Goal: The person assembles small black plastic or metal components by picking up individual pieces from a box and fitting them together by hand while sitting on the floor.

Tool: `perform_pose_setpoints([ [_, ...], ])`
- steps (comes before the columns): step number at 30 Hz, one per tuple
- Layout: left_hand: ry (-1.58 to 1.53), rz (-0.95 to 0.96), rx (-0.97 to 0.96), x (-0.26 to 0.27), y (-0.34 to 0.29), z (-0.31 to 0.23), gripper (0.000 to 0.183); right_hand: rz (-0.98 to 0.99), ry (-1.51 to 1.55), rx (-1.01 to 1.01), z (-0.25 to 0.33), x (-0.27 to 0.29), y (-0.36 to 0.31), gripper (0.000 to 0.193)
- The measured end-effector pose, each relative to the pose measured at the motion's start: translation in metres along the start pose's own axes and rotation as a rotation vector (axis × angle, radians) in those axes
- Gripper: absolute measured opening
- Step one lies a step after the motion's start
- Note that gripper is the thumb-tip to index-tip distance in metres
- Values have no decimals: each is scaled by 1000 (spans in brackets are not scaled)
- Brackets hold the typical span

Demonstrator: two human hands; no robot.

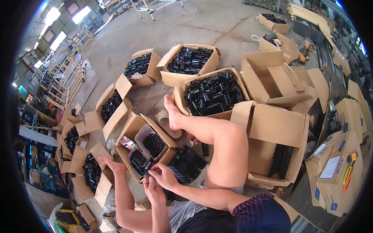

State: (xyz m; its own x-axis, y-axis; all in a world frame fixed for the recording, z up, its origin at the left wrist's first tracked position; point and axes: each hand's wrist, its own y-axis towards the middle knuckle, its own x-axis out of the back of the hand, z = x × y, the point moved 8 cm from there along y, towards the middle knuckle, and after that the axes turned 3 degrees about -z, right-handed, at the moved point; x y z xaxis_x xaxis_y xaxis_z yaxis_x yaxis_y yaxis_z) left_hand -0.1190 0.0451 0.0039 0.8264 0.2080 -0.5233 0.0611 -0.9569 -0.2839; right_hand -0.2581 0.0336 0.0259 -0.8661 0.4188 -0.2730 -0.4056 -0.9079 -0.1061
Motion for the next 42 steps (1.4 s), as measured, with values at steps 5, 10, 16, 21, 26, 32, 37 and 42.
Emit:
perform_pose_setpoints([
  [5, 82, 64, 8, -19, 19, -2, 33, -37, -38, -110, -8, 6, 23, 29],
  [10, 125, 68, 57, -40, 37, 6, 30, -182, -43, -60, -9, 18, 38, 25],
  [16, 20, 103, 227, -102, 82, 16, 31, -400, 378, -178, -46, 31, 53, 27],
  [21, -16, 336, 337, -255, 113, 39, 40, -255, 26, -127, -120, 7, 32, 31],
  [26, 77, 264, 521, -301, 95, 92, 54, 300, 795, -197, -170, 7, 34, 31],
  [32, 273, 224, 423, -169, 76, 53, 34, -265, 281, -222, -153, 12, 31, 28],
  [37, 599, 41, 90, -42, 113, -66, 23, -371, 353, -481, -64, 33, 48, 41],
  [42, 793, -35, -72, 47, 138, -139, 24, -359, 76, -291, -58, 56, 61, 34],
])
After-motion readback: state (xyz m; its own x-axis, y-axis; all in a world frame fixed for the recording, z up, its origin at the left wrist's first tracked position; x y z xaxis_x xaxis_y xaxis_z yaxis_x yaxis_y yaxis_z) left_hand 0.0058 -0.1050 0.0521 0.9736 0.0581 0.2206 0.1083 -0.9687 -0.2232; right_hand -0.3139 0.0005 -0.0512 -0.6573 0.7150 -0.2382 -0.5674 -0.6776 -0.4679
